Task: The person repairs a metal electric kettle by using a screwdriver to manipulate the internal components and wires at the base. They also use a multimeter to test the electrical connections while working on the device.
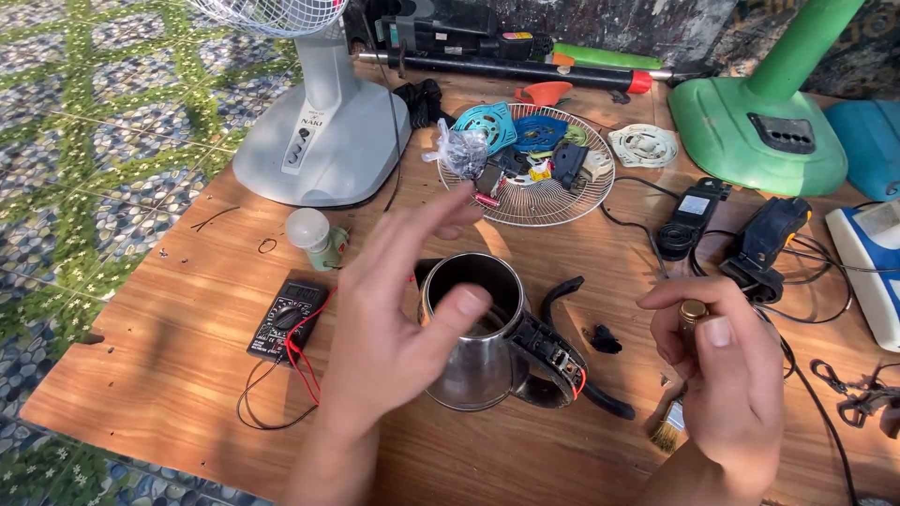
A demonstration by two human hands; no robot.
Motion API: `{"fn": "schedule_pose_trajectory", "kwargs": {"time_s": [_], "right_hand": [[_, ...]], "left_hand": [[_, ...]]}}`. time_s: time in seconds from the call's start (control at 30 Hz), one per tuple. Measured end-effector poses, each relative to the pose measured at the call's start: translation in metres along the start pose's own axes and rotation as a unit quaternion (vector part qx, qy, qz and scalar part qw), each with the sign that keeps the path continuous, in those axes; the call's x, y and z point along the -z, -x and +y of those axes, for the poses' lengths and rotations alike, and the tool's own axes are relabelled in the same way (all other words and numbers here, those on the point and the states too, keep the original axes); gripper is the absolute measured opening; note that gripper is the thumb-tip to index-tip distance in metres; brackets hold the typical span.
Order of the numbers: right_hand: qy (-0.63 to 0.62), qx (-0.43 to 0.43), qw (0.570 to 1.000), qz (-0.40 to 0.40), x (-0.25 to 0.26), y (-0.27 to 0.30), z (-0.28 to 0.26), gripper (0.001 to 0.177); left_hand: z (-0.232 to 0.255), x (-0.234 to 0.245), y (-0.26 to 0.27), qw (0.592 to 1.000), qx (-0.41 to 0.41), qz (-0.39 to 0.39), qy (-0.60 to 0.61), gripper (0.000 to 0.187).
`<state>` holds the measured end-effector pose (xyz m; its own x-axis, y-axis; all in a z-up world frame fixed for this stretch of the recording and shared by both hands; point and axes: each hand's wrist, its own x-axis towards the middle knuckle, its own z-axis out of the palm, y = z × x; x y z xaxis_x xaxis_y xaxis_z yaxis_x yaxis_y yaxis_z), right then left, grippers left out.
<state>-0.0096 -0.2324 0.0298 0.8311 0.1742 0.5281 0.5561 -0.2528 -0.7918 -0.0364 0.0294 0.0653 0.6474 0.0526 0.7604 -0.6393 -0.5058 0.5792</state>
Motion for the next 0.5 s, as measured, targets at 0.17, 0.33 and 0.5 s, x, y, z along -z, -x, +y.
{"fn": "schedule_pose_trajectory", "kwargs": {"time_s": [0.17,0.33,0.5], "right_hand": [[-0.075,0.003,0.996,0.049,-0.005,0.001,0.003,0.035],[0.031,-0.025,0.999,0.021,-0.002,-0.002,-0.002,0.023],[0.049,0.032,0.996,0.073,0.006,0.001,0.012,0.025]], "left_hand": [[-0.012,-0.015,0.011,0.988,-0.002,-0.133,-0.072,0.067],[-0.032,-0.021,0.014,0.961,-0.03,-0.237,-0.138,0.098],[-0.043,-0.025,0.018,0.935,-0.014,-0.294,-0.196,0.112]]}}
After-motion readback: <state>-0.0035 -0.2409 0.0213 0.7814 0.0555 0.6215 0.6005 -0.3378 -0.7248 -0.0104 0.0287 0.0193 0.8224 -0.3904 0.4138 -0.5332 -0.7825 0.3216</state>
